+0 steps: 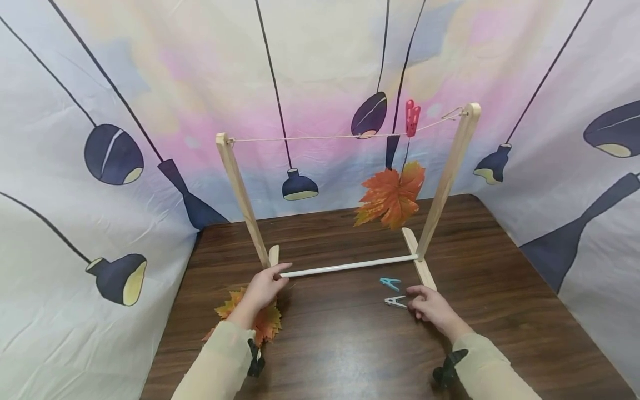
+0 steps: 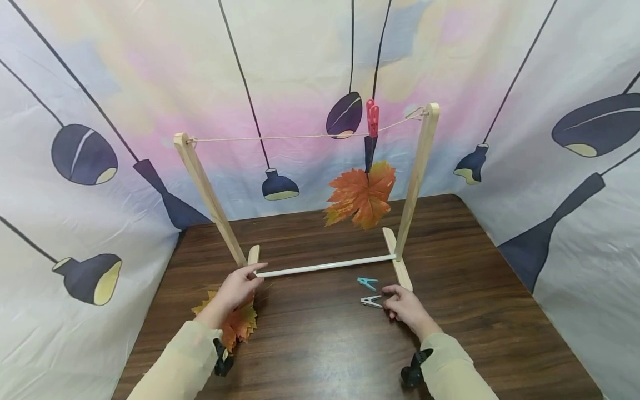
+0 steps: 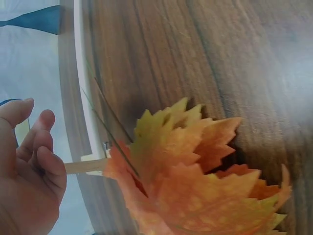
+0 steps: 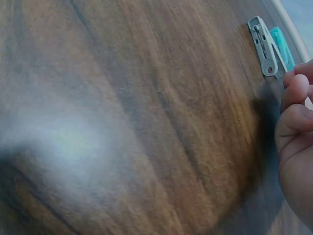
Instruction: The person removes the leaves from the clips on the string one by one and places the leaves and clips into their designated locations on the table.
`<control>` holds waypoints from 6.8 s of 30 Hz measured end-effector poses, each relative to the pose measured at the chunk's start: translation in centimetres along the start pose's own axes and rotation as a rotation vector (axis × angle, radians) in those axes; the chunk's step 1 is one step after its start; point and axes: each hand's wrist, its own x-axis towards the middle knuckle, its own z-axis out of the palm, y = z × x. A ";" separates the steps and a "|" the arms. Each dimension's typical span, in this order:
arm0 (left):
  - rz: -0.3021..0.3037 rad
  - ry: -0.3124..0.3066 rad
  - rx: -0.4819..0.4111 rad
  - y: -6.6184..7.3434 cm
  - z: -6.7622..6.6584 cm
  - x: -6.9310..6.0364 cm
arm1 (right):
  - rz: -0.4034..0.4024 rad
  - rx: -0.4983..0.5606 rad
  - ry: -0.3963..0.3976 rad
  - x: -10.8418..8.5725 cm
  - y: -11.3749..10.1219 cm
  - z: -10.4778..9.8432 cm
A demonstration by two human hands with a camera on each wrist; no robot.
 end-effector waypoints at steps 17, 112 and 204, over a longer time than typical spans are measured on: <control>0.026 -0.028 0.024 2.2 -0.8 0.7 | -0.075 -0.061 0.008 0.3 -2.5 -1.8; 0.230 -0.048 -0.077 16.4 -5.5 6.5 | -0.475 -0.057 0.181 0.0 -18.7 -8.4; 0.352 0.063 -0.215 31.5 -2.4 8.4 | -0.609 -0.119 0.263 -2.3 -36.8 -9.3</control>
